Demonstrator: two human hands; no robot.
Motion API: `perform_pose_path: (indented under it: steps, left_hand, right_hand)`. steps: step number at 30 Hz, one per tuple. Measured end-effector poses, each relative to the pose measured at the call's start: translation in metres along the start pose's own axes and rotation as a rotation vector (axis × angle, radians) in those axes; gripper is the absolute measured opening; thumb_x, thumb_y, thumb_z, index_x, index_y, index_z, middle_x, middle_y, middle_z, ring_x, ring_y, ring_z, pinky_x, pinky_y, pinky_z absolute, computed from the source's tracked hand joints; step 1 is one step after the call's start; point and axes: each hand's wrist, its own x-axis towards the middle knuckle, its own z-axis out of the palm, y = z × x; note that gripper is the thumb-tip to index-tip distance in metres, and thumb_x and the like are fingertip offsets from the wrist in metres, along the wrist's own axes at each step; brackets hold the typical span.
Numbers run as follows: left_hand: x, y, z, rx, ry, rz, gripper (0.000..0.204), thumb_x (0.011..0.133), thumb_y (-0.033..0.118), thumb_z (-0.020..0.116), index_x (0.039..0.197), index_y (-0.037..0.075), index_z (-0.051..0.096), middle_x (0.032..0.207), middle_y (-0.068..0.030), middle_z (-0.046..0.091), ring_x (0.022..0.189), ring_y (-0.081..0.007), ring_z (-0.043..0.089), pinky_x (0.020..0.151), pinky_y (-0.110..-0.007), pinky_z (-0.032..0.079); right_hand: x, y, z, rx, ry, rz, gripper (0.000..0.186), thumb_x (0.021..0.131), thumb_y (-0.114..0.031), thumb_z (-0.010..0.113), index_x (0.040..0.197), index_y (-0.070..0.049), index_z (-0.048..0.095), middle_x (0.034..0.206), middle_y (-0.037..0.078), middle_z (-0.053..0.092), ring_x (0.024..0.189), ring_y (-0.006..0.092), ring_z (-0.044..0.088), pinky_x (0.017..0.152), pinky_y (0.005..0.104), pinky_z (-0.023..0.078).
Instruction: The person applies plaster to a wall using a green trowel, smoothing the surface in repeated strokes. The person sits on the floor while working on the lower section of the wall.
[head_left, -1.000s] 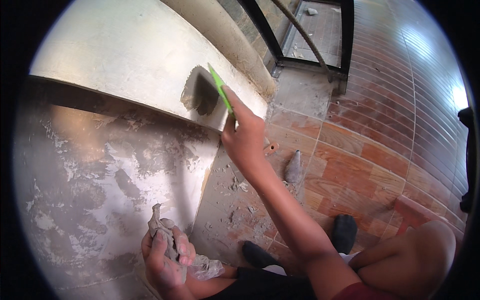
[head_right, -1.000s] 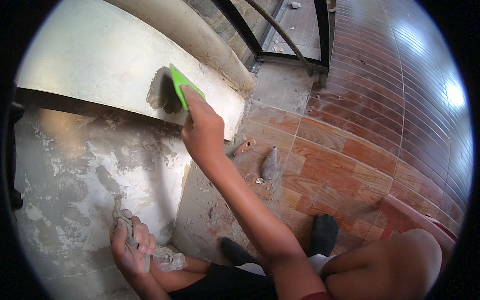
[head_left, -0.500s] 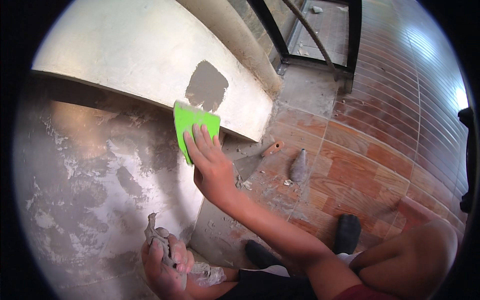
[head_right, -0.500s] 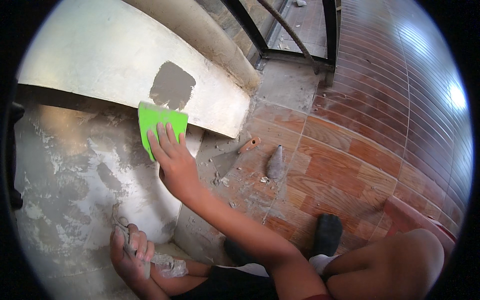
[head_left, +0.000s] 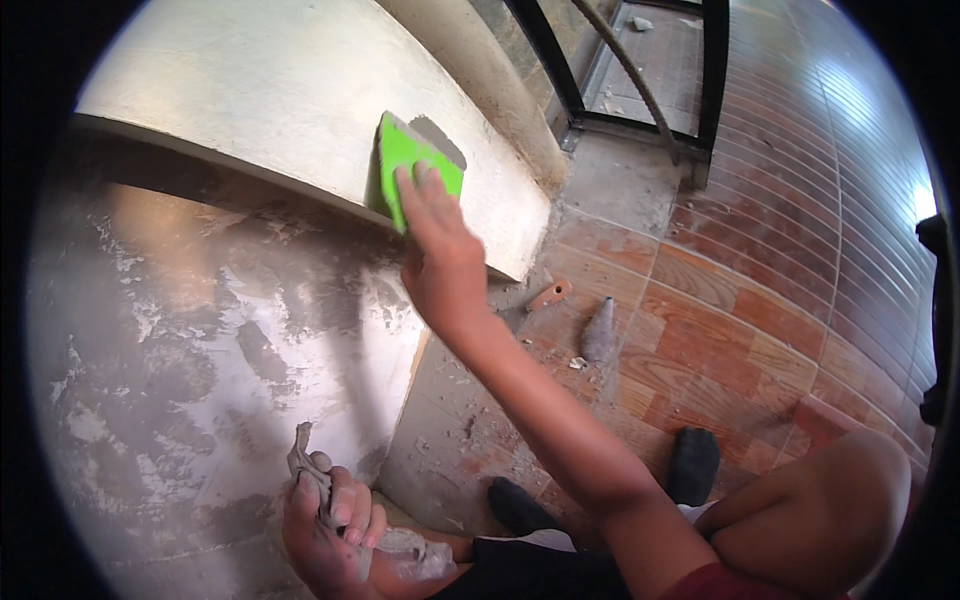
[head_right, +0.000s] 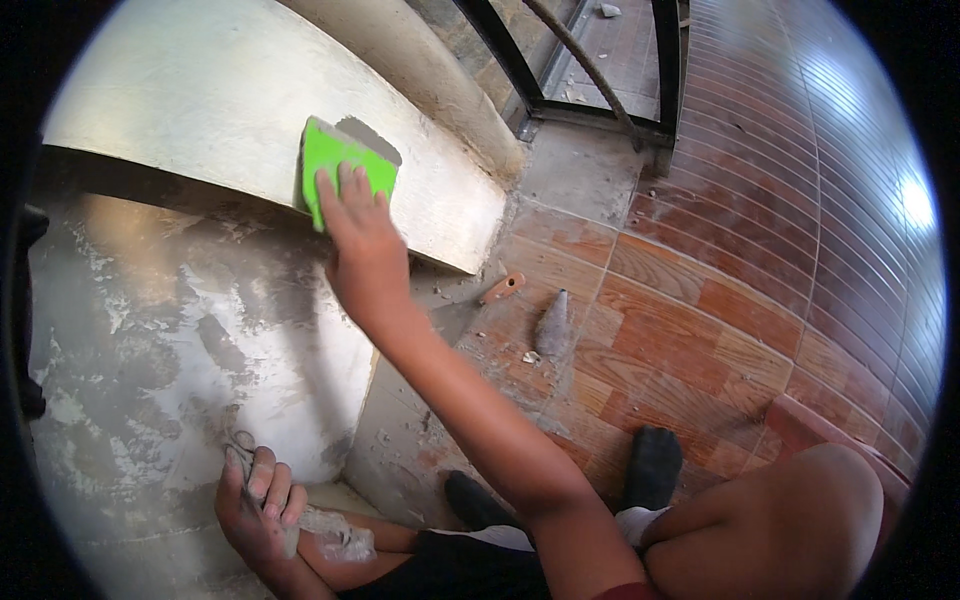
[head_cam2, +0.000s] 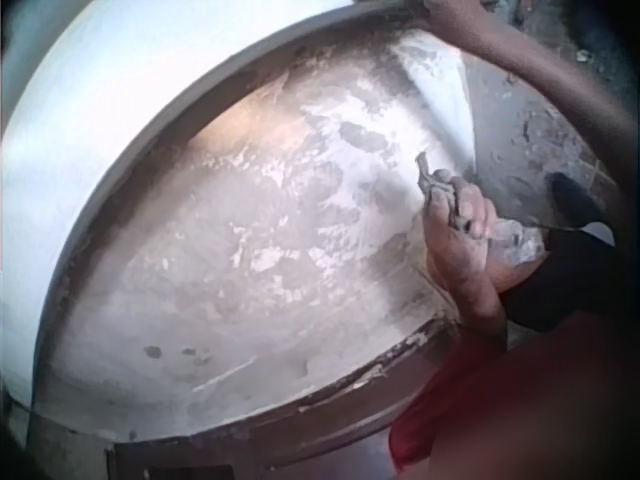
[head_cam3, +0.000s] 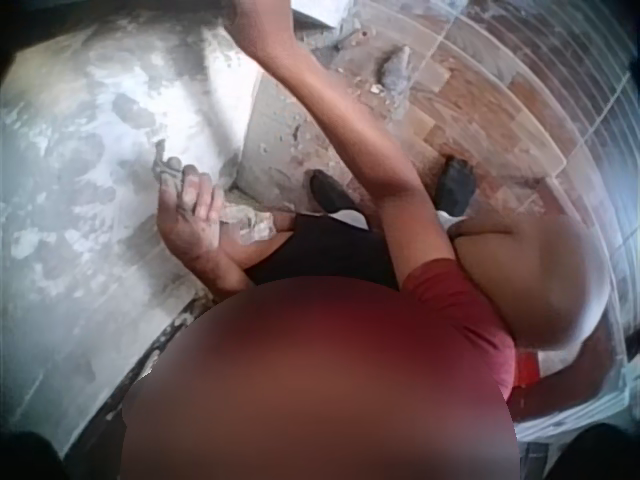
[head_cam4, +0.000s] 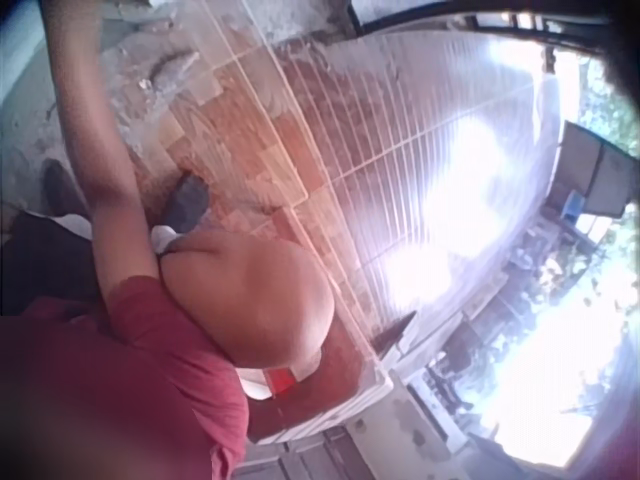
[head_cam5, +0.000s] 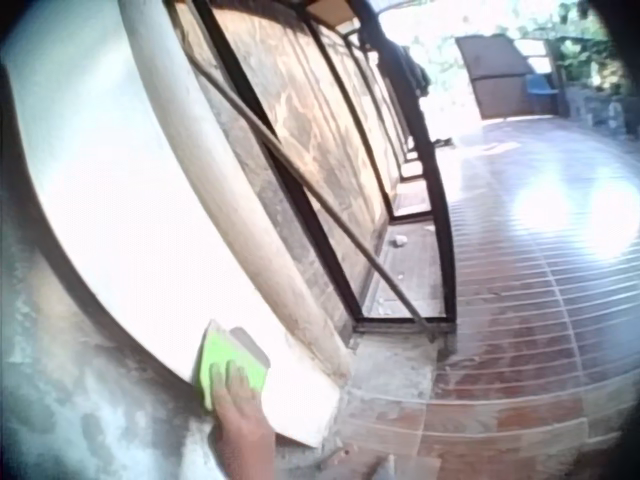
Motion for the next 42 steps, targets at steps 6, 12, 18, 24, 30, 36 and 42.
perform_pose_path:
  steps: [6,12,18,24,30,36,42]
  left_hand:
    - [-0.009,0.004,-0.01,-0.253,-0.034,-0.078,0.037,0.108,0.029,0.034,0.127,0.003,0.052,0.08,-0.0079,0.052,0.061,-0.0182,0.049,0.052,-0.037,0.043]
    - [-0.007,0.003,-0.008,-0.28,-0.024,-0.11,0.036,0.109,0.028,0.032,0.125,0.002,0.05,0.081,-0.0081,0.053,0.062,-0.0185,0.049,0.052,-0.037,0.043]
    - [-0.005,0.002,-0.005,-0.222,-0.002,-0.101,0.035,0.109,0.028,0.033,0.125,0.003,0.05,0.079,-0.0055,0.052,0.058,-0.0159,0.046,0.049,-0.034,0.042]
    - [-0.005,0.002,-0.008,-0.176,0.054,-0.077,0.034,0.109,0.029,0.035,0.126,0.005,0.051,0.077,-0.0023,0.051,0.055,-0.0129,0.044,0.046,-0.032,0.039]
    - [-0.004,0.002,-0.013,-0.139,0.033,-0.105,0.034,0.109,0.029,0.034,0.126,0.007,0.052,0.078,-0.002,0.051,0.056,-0.0131,0.044,0.047,-0.032,0.04]
    - [0.0,0.0,-0.005,-0.205,-0.006,-0.136,0.035,0.109,0.03,0.033,0.128,0.007,0.051,0.08,-0.0029,0.053,0.058,-0.0142,0.045,0.051,-0.034,0.041]
    - [0.001,0.001,-0.005,-0.218,-0.082,-0.143,0.034,0.109,0.028,0.032,0.126,0.006,0.051,0.083,-0.0049,0.054,0.062,-0.0154,0.048,0.054,-0.036,0.043]
  right_hand:
    - [-0.048,-0.028,0.001,0.009,-0.073,0.006,0.07,0.073,0.016,0.055,0.139,-0.008,0.056,0.142,0.021,0.053,0.134,0.0378,0.05,0.109,0.0508,0.043]
    - [-0.059,-0.023,-0.037,0.098,0.083,0.147,0.074,0.068,0.019,0.054,0.137,-0.008,0.057,0.136,0.021,0.058,0.125,0.0366,0.058,0.104,0.045,0.049]
    - [-0.013,0.038,-0.042,0.037,0.165,0.21,0.066,0.074,0.018,0.052,0.135,-0.007,0.057,0.131,0.024,0.06,0.121,0.0407,0.059,0.1,0.0436,0.051]
    - [-0.01,0.06,-0.004,0.004,0.066,0.071,0.067,0.074,0.017,0.054,0.137,-0.008,0.057,0.139,0.024,0.054,0.13,0.0408,0.052,0.109,0.0462,0.044]
    - [-0.069,0.033,0.004,0.055,-0.015,0.04,0.069,0.072,0.02,0.055,0.133,-0.01,0.061,0.14,0.021,0.054,0.134,0.0359,0.049,0.114,0.0502,0.038]
    - [-0.085,0.02,-0.03,0.064,-0.047,-0.005,0.069,0.069,0.018,0.057,0.133,-0.006,0.061,0.133,0.021,0.061,0.124,0.0348,0.06,0.106,0.0439,0.047]
    - [-0.04,0.027,-0.049,0.07,0.149,0.123,0.071,0.069,0.018,0.05,0.135,-0.007,0.058,0.13,0.022,0.062,0.12,0.0372,0.061,0.099,0.0431,0.051]
